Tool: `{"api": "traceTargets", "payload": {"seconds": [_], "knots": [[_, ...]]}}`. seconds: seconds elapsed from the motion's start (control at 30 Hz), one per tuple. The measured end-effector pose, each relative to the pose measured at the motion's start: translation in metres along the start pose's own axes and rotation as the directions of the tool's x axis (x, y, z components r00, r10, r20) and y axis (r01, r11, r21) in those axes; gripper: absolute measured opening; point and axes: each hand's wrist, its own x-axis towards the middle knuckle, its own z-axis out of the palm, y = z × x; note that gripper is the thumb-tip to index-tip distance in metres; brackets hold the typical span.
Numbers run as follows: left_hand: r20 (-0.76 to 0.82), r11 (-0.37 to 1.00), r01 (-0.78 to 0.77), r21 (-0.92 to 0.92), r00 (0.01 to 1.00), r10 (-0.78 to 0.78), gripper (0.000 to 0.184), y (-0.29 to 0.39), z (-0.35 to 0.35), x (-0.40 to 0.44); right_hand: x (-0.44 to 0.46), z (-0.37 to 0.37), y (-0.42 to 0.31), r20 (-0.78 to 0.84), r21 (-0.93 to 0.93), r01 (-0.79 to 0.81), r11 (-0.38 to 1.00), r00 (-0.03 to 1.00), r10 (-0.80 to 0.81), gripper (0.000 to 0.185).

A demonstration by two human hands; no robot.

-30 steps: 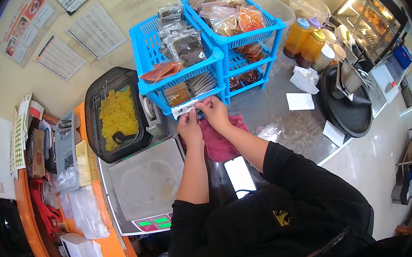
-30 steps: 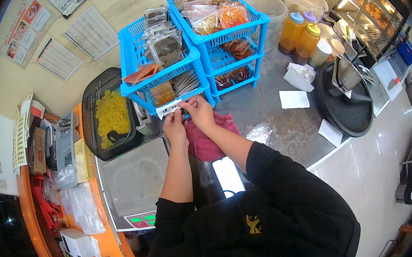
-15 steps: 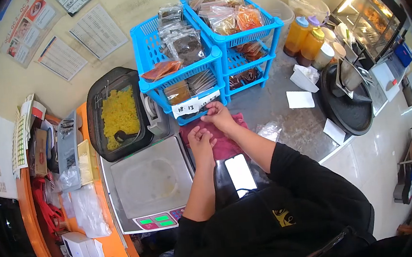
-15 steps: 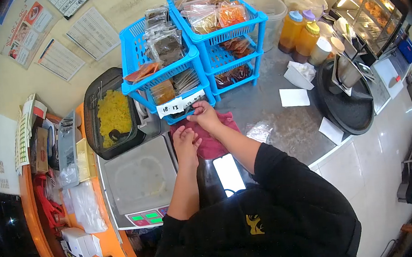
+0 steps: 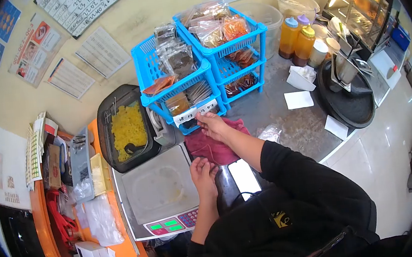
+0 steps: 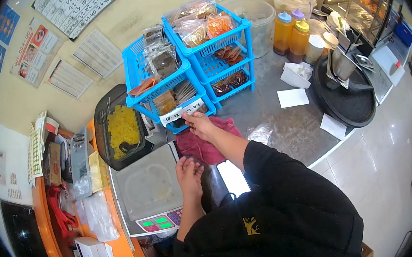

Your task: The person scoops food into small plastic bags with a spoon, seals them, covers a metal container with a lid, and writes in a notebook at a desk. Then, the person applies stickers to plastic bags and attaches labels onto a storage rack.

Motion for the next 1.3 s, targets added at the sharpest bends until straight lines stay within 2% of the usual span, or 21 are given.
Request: {"api": "traceTargets", "payload": {"seconds": [0.1,0.2,0.3,0.4,0.5,0.57,0.63,0.73,0.83,0.97,1.07,1.13,1.2,1.3], "knots": [[-0.035,1.0,0.01,-0.007,0.999,-0.01,0.035,-0.003,-0.012,-0.011,0.006,-0.004,0.002,-0.043,-0.112,0.023,0.993,0.999,-0.028,0.013],[-0.055,1.0,0.013,0.029,0.998,-0.011,0.034,-0.005,-0.015,-0.024,-0.002,-0.019,0.008,-0.068,-0.145,0.07,0.987,0.994,-0.081,0.016],[-0.027,0.994,-0.035,0.107,0.999,0.038,0.033,-0.011,-0.023,-0.035,-0.048,-0.025,0.002,-0.116,-0.316,0.091,0.944,0.984,-0.134,0.018],[0.013,0.99,0.012,0.142,1.0,-0.014,0.026,-0.016,-0.031,-0.046,-0.102,-0.052,-0.011,-0.041,-0.451,0.075,0.889,0.994,-0.105,0.016],[0.035,0.98,0.082,0.181,0.995,-0.09,0.017,-0.023,-0.035,-0.06,-0.142,-0.099,-0.014,0.151,-0.698,0.338,0.631,0.931,-0.331,0.013],[0.057,0.966,0.112,0.234,0.99,-0.128,0.017,-0.033,-0.042,-0.071,-0.17,-0.122,-0.027,0.121,-0.786,0.336,0.519,0.907,-0.403,0.014],[0.11,0.967,0.117,0.226,0.983,-0.145,0.021,-0.04,-0.046,-0.072,-0.18,-0.144,-0.038,-0.029,-0.68,0.237,0.694,0.937,-0.349,0.015],[0.144,0.954,0.103,0.28,0.978,-0.148,0.022,-0.04,-0.034,-0.08,-0.187,-0.154,-0.053,-0.023,-0.824,0.231,0.517,0.899,-0.438,0.016],[0.18,0.951,0.049,0.307,0.978,-0.108,0.018,-0.038,-0.019,-0.088,-0.188,-0.127,-0.058,0.139,-0.863,0.378,0.335,0.815,-0.563,0.017],[0.212,0.949,0.037,0.313,0.971,-0.108,0.016,-0.032,-0.011,-0.098,-0.19,-0.078,-0.064,0.274,-0.841,0.436,0.321,0.854,-0.441,0.016],[0.205,0.938,0.034,0.344,0.973,-0.11,0.016,-0.033,-0.016,-0.104,-0.169,-0.049,-0.066,0.603,-0.768,0.621,-0.157,0.616,-0.507,0.014],[0.19,0.939,0.046,0.342,0.975,-0.117,0.016,-0.031,-0.016,-0.109,-0.159,-0.009,-0.08,0.658,-0.717,0.647,-0.259,0.507,-0.556,0.012],[0.181,0.948,0.05,0.314,0.977,-0.111,0.016,-0.03,-0.018,-0.112,-0.121,0.017,-0.087,0.775,-0.61,0.593,-0.525,0.308,-0.552,0.013],[0.178,0.966,0.039,0.256,0.98,-0.087,0.016,-0.03,-0.024,-0.115,-0.076,0.049,-0.103,0.929,-0.355,0.352,-0.866,0.238,-0.283,0.015]]}}
